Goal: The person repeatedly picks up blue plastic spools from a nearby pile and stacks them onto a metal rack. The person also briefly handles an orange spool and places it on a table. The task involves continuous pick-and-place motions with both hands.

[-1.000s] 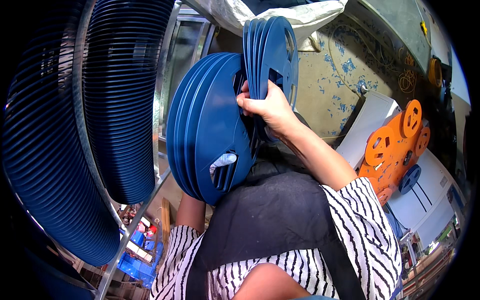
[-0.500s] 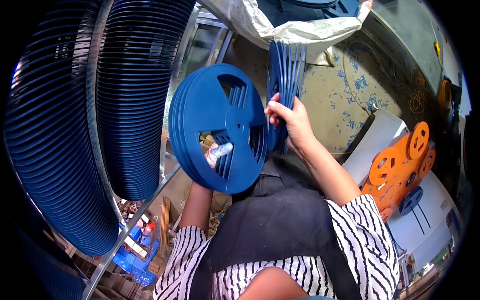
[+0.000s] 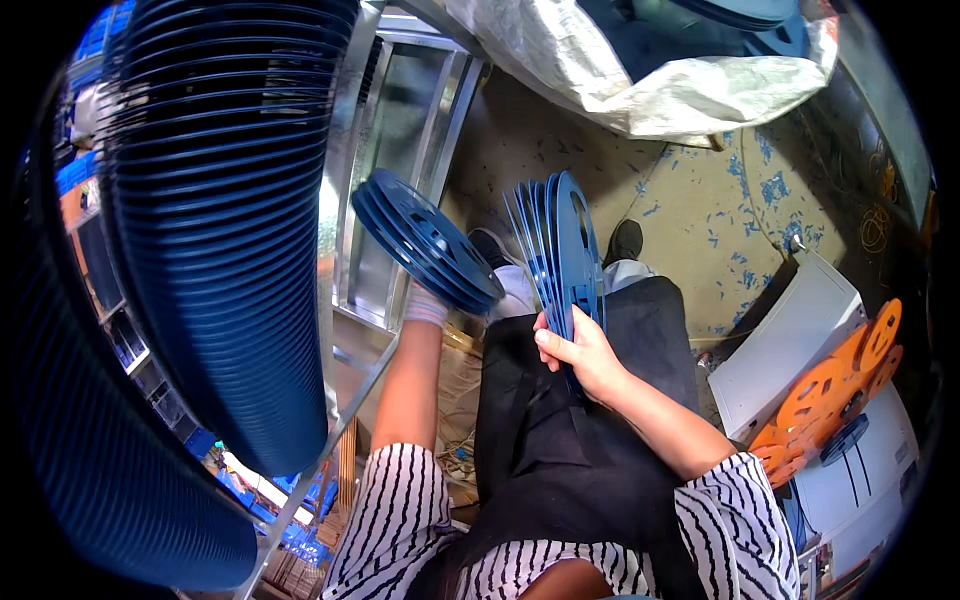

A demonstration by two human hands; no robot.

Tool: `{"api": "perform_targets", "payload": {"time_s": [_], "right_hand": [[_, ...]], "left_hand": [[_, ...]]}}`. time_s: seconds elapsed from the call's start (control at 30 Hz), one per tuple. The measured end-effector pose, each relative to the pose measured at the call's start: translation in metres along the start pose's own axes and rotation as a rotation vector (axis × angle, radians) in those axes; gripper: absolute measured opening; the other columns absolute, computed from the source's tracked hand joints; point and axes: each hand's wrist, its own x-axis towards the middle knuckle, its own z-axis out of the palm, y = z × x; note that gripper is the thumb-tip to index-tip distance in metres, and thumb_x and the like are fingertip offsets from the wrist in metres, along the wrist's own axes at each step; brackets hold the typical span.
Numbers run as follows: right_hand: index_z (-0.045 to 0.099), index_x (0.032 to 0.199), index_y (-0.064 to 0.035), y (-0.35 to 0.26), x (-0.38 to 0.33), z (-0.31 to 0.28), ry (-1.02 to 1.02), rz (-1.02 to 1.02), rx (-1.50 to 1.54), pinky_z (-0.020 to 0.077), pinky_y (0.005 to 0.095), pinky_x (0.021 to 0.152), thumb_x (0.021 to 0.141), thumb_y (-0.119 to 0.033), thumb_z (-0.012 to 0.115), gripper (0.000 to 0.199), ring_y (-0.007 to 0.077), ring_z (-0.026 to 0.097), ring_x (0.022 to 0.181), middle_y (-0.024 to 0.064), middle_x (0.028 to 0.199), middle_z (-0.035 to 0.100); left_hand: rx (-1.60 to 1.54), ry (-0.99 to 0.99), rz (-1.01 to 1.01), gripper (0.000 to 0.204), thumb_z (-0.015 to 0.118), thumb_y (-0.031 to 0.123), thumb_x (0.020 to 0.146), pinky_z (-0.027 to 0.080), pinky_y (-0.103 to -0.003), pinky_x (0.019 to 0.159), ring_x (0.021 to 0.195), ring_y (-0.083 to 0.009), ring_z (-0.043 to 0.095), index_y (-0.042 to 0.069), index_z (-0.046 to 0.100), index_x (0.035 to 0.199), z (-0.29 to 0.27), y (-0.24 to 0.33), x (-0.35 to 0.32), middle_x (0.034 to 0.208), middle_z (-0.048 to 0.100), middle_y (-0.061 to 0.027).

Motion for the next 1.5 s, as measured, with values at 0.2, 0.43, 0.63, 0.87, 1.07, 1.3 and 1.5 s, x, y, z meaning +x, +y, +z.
{"api": "perform_targets", "payload": {"time_s": [0.2,0.43,0.63,0.87,1.07,1.3,1.5], "right_hand": [[0.050,0.103,-0.0046,0.017,0.124,-0.029,-0.042,-0.018,0.034,0.0434,0.0235,0.059,0.085,-0.028,0.072,0.037,0.0091,0.052,0.067,0.0019,0.081,0.054],[0.050,0.103,-0.0018,0.030,0.219,-0.053,-0.098,-0.108,-0.044,0.0392,0.0220,0.056,0.080,-0.032,0.076,0.046,0.0092,0.050,0.059,0.0026,0.071,0.054],[0.050,0.102,-0.0014,0.035,0.273,-0.063,-0.181,-0.070,0.072,0.0420,0.0244,0.056,0.078,-0.030,0.078,0.046,0.0116,0.052,0.059,0.0036,0.070,0.055],[0.050,0.106,-0.0033,0.030,0.338,-0.109,-0.388,-0.002,-0.015,0.0434,0.0236,0.057,0.082,-0.022,0.074,0.039,0.0102,0.054,0.063,0.0040,0.079,0.055],[0.050,0.108,0.0008,0.045,0.373,-0.159,-0.433,-0.192,0.130,0.0393,0.0240,0.054,0.079,-0.018,0.077,0.044,0.0108,0.050,0.060,0.0045,0.072,0.054],[0.051,0.105,0.0026,0.063,0.370,-0.170,-0.357,-0.130,0.164,0.0415,0.0253,0.054,0.077,-0.022,0.079,0.046,0.0144,0.052,0.059,0.0054,0.070,0.056],[0.051,0.104,0.0025,0.061,0.380,-0.157,-0.340,-0.083,0.134,0.0419,0.0260,0.054,0.076,-0.023,0.080,0.047,0.0154,0.053,0.059,0.0077,0.070,0.056]], "left_hand": [[-0.573,0.414,-0.307,0.036,0.038,0.034,0.100,0.039,-0.042,0.104,0.114,-0.0249,0.051,0.009,0.052,0.122,-0.062,0.012,0.135,0.124,0.057,-0.0069],[-0.482,0.418,-0.055,0.045,0.066,0.021,0.087,0.047,-0.041,0.096,0.107,-0.0254,0.054,0.009,0.051,0.127,-0.173,-0.021,0.244,0.120,0.057,-0.0091],[-0.569,0.579,0.031,0.048,0.061,0.038,0.090,0.037,-0.045,0.106,0.116,-0.0277,0.050,0.010,0.051,0.128,-0.225,-0.003,0.308,0.129,0.055,-0.0098],[-0.650,0.521,0.177,0.048,0.048,0.043,0.094,0.032,-0.049,0.109,0.125,-0.0289,0.045,0.015,0.048,0.134,-0.321,-0.003,0.396,0.138,0.050,-0.0079],[-0.789,0.205,0.345,0.051,0.048,0.045,0.092,0.035,-0.051,0.106,0.126,-0.0303,0.045,0.016,0.051,0.134,-0.312,-0.014,0.471,0.135,0.054,-0.0074],[1.979,0.724,0.476,0.052,0.042,0.048,0.094,0.028,-0.046,0.112,0.131,-0.0292,0.042,0.021,0.048,0.137,-0.345,-0.027,0.479,0.142,0.049,-0.0043],[3.475,1.288,0.530,0.049,0.039,0.041,0.094,0.035,-0.049,0.105,0.127,-0.0283,0.045,0.015,0.051,0.134,-0.370,-0.021,0.471,0.138,0.052,-0.0059]]}}
